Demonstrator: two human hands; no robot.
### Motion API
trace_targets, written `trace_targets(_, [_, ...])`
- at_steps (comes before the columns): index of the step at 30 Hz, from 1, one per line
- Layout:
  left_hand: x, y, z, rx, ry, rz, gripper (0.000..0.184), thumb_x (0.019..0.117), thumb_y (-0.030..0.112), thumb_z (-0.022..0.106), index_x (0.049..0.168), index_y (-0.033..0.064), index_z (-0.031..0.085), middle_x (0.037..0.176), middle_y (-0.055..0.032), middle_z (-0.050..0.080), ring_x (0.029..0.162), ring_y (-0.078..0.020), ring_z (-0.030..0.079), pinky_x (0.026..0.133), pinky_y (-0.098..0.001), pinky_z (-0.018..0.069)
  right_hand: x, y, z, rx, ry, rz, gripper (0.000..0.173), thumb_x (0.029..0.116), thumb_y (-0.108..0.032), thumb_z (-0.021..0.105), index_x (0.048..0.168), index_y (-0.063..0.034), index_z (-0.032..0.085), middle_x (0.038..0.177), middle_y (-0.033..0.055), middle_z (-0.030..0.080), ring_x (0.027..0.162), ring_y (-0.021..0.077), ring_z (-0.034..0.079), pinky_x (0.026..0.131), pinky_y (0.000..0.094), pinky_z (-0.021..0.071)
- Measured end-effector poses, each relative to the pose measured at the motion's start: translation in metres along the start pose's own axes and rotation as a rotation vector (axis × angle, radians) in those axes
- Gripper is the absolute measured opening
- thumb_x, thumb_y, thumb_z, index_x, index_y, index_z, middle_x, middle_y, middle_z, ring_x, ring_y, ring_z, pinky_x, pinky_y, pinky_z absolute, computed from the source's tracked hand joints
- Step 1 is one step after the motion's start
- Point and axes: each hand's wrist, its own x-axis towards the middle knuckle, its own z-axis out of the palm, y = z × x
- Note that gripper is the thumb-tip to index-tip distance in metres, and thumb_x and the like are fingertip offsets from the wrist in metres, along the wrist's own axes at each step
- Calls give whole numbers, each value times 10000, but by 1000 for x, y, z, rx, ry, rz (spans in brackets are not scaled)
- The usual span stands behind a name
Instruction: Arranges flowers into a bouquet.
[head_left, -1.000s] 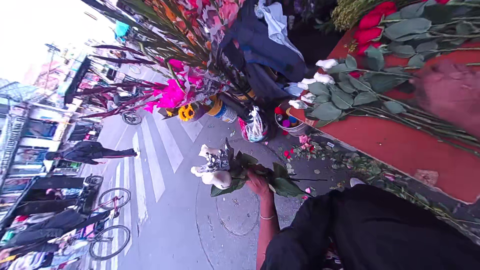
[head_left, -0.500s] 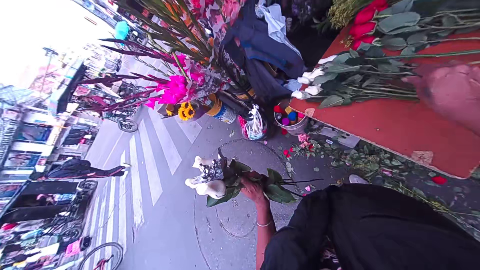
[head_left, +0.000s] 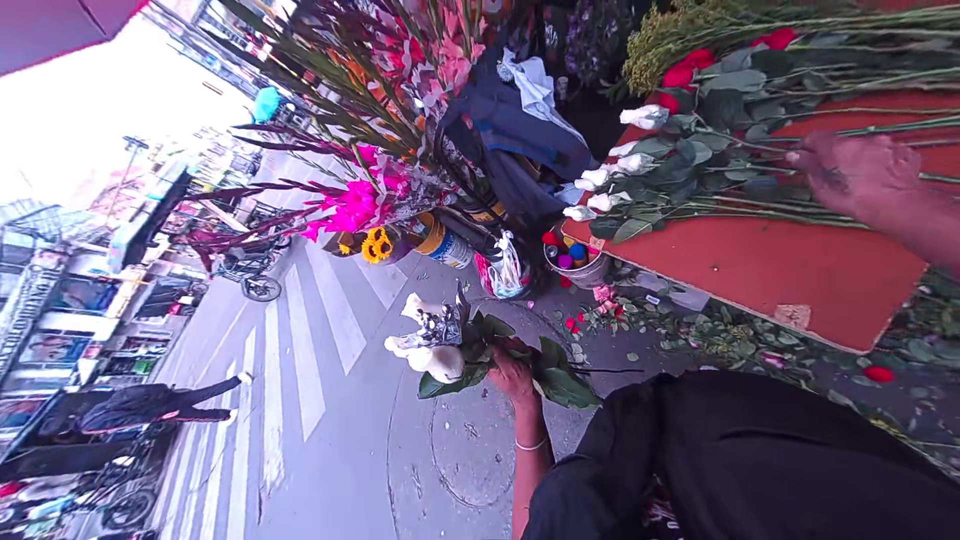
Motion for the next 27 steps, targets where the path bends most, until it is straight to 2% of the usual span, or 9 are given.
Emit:
trace_targets(2, [-2, 2, 2, -3, -12, 8, 311, 1061, 406, 506, 869, 200, 639, 630, 117, 624, 547, -13, 614, 548, -195, 547, 3, 8, 4, 20, 81, -53, 359, 1095, -241, 453, 1232, 49, 613, 1160, 397, 605, 1145, 652, 535, 843, 837, 369])
trace_targets(7, [-2, 6, 4, 31, 1, 4, 283, 1080, 308, 466, 890, 187, 636, 650, 120, 645, 565, -2, 630, 560, -183, 554, 3, -16, -48, -4, 258, -118, 492, 1123, -341, 288, 1272, 75, 504, 1186, 434, 542, 1053, 703, 539, 758, 833, 390])
trace_targets(10, [7, 6, 6, 97, -13, 18, 284, 1076, 342, 494, 898, 189, 654, 661, 126, 661, 571, 5, 637, 562, -181, 556, -14, -82, -84, 209, 234, -192, 478, 1116, -333, 332, 1260, 50, 579, 1138, 379, 611, 1057, 609, 596, 812, 787, 416])
trace_targets(13, [32, 4, 12, 138, -13, 42, 233, 1021, 351, 605, 904, 150, 631, 643, 121, 657, 548, 2, 632, 543, -198, 562, -52, -184, -79, 779, -81, -76, 215, 1087, -252, 474, 1042, -148, 657, 785, -24, 579, 611, 56, 494, 534, 210, 392])
trace_targets(14, [42, 5, 14, 126, -3, 39, 301, 950, 434, 695, 925, 144, 617, 647, 124, 643, 553, 1, 626, 547, -208, 563, -67, -215, -69, 1080, -282, -46, 193, 1083, -206, 480, 1010, -137, 646, 773, -44, 592, 581, 13, 504, 512, 143, 409])
trace_targets(17, [66, 21, 18, -9, 1, 24, 484, 757, 573, 839, 909, 181, 598, 632, 123, 603, 524, -17, 595, 512, -226, 549, -109, -272, -14, 1533, -711, -186, 167, 1076, -115, 469, 1050, -101, 633, 874, -31, 644, 722, 39, 600, 669, 166, 515])
trace_targets(20, [64, 46, 10, -77, 41, 46, 423, 782, 519, 841, 870, 178, 608, 611, 98, 603, 494, -39, 585, 480, -234, 537, -132, -277, 38, 1560, -804, -332, 193, 1071, -144, 451, 1076, -134, 644, 861, -94, 627, 685, -12, 559, 626, 136, 478])
trace_targets(24, [42, 67, -27, 178, 266, 53, 130, 1015, 178, 549, 932, 78, 549, 608, 78, 614, 491, -36, 606, 493, -226, 563, -115, -243, -26, 1083, -489, -376, 207, 1080, -242, 470, 1026, -180, 660, 709, -112, 556, 511, -33, 434, 458, 126, 359])
trace_targets(27, [22, 68, -62, 380, 390, 51, 128, 1030, 139, 479, 988, 44, 555, 634, 87, 613, 524, -23, 623, 530, -219, 580, -37, -153, -58, 507, -55, -631, 365, 1063, -427, 432, 1150, -179, 685, 775, 12, 607, 628, 157, 571, 571, 442, 467])
